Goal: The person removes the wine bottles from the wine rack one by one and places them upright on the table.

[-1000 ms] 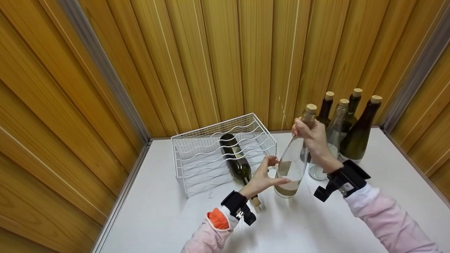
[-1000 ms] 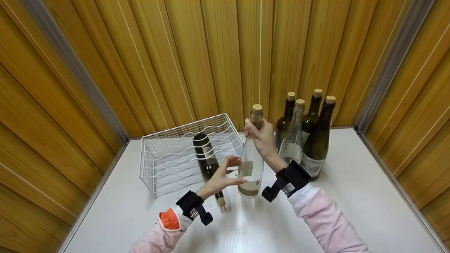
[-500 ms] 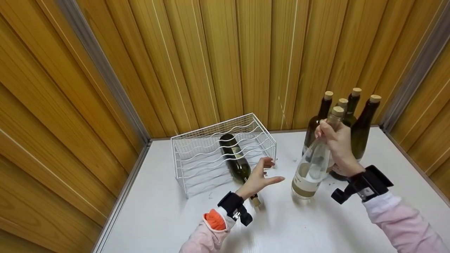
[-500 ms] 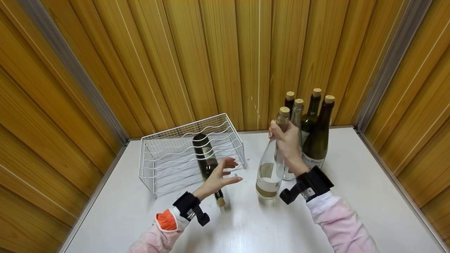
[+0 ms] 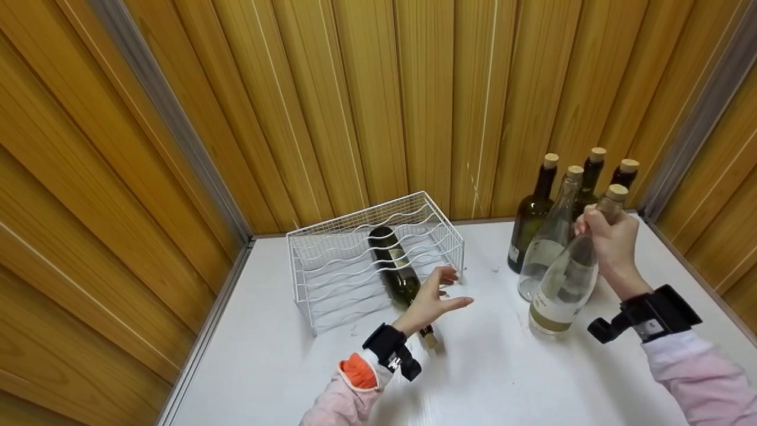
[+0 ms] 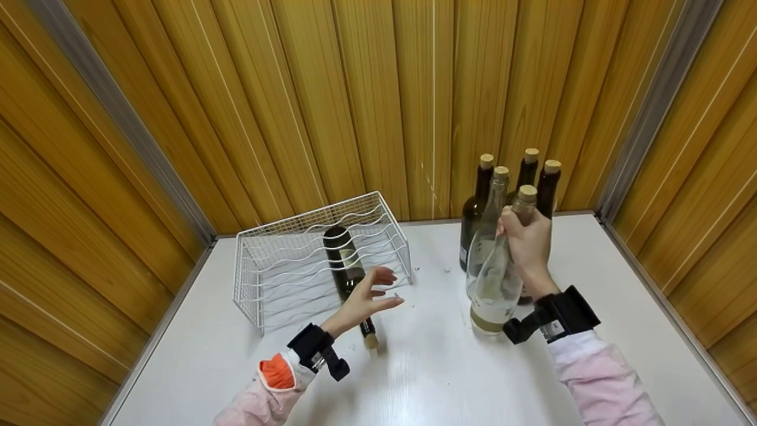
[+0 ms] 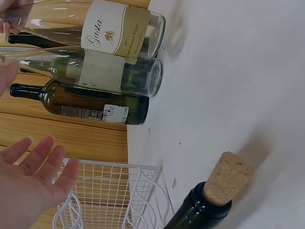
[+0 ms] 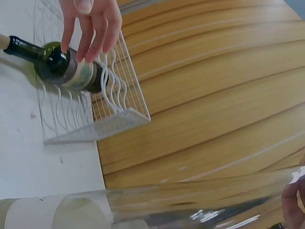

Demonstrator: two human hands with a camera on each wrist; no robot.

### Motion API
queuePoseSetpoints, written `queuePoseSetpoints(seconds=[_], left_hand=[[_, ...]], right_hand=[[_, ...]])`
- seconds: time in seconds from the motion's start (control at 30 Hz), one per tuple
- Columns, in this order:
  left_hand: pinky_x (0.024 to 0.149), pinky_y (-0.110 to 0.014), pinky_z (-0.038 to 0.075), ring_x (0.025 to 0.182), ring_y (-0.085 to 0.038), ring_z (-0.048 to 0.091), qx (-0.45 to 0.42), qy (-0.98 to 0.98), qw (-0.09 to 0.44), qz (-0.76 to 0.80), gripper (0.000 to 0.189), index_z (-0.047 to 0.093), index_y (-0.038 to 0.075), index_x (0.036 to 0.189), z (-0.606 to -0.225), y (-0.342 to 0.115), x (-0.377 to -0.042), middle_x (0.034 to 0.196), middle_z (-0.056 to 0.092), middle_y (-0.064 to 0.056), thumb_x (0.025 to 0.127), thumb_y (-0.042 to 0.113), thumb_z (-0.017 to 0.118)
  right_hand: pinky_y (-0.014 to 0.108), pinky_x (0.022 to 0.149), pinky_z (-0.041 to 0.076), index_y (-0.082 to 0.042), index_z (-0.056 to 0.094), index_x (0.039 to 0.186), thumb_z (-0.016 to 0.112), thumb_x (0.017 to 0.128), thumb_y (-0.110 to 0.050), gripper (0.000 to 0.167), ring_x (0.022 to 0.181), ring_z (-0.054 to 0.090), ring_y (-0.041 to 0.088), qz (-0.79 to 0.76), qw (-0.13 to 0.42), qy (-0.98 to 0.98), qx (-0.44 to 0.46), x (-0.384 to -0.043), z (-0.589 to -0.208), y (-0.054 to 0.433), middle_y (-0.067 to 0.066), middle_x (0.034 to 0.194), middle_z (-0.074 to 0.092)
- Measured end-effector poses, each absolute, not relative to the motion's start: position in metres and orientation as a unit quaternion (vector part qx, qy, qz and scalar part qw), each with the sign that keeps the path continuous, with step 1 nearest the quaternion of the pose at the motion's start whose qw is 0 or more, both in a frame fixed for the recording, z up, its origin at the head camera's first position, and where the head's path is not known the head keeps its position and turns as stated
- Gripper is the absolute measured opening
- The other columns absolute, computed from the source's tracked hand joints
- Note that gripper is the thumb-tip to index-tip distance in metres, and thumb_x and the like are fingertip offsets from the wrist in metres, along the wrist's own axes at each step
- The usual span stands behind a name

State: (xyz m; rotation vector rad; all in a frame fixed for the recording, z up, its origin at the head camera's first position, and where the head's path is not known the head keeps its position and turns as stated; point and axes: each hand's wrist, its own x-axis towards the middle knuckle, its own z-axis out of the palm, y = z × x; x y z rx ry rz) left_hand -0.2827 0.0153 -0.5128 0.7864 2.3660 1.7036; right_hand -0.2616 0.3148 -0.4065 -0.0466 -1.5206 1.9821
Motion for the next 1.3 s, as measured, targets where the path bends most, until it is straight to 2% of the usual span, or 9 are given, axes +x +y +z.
queuePoseSetpoints(seconds=[0.23,0.5,0.63,0.97,1.3], left_hand=[[0.110,-0.054,0.056,0.126,-0.030,0.062,0.261,0.781,0.056,0.564,0.054,0.054,-0.007,0.139,-0.514,0.013,-0.285,0.136,0.065,-0.027,0.094,0.006,0.082],[0.107,-0.045,0.056,0.126,-0.028,0.062,0.259,0.783,0.056,0.563,0.054,0.055,-0.008,0.138,-0.516,0.011,-0.284,0.134,0.065,-0.027,0.094,0.005,0.082],[0.104,-0.035,0.055,0.126,-0.029,0.062,0.262,0.784,0.055,0.560,0.054,0.054,-0.009,0.139,-0.516,0.011,-0.285,0.134,0.065,-0.027,0.094,0.005,0.081],[0.102,-0.028,0.053,0.125,-0.028,0.063,0.262,0.785,0.056,0.559,0.052,0.055,-0.008,0.137,-0.517,0.010,-0.285,0.133,0.065,-0.026,0.094,0.005,0.082],[0.104,-0.033,0.055,0.127,-0.035,0.063,0.256,0.787,0.060,0.558,0.053,0.055,-0.007,0.137,-0.519,0.009,-0.287,0.133,0.066,-0.026,0.094,0.006,0.082]], right_hand=[[0.017,0.059,0.047,-0.007,0.063,0.070,0.054,0.098,0.006,0.032,0.054,0.053,0.008,0.743,0.330,-0.582,-0.033,-0.261,-0.413,0.336,-0.003,0.056,0.057],[0.017,0.057,0.045,-0.006,0.063,0.068,0.055,0.096,0.008,0.032,0.051,0.052,0.008,0.746,0.337,-0.572,-0.046,-0.263,-0.418,0.355,-0.003,0.054,0.057],[0.017,0.056,0.045,-0.005,0.062,0.066,0.055,0.095,0.009,0.033,0.049,0.052,0.008,0.750,0.336,-0.567,-0.056,-0.265,-0.421,0.361,-0.002,0.053,0.057],[0.017,0.054,0.046,-0.002,0.061,0.063,0.053,0.093,0.011,0.034,0.047,0.053,0.009,0.759,0.349,-0.548,-0.049,-0.271,-0.427,0.368,-0.001,0.052,0.058],[0.018,0.053,0.046,-0.003,0.061,0.062,0.052,0.093,0.012,0.035,0.046,0.051,0.009,0.770,0.356,-0.529,-0.024,-0.273,-0.432,0.372,-0.001,0.051,0.056]])
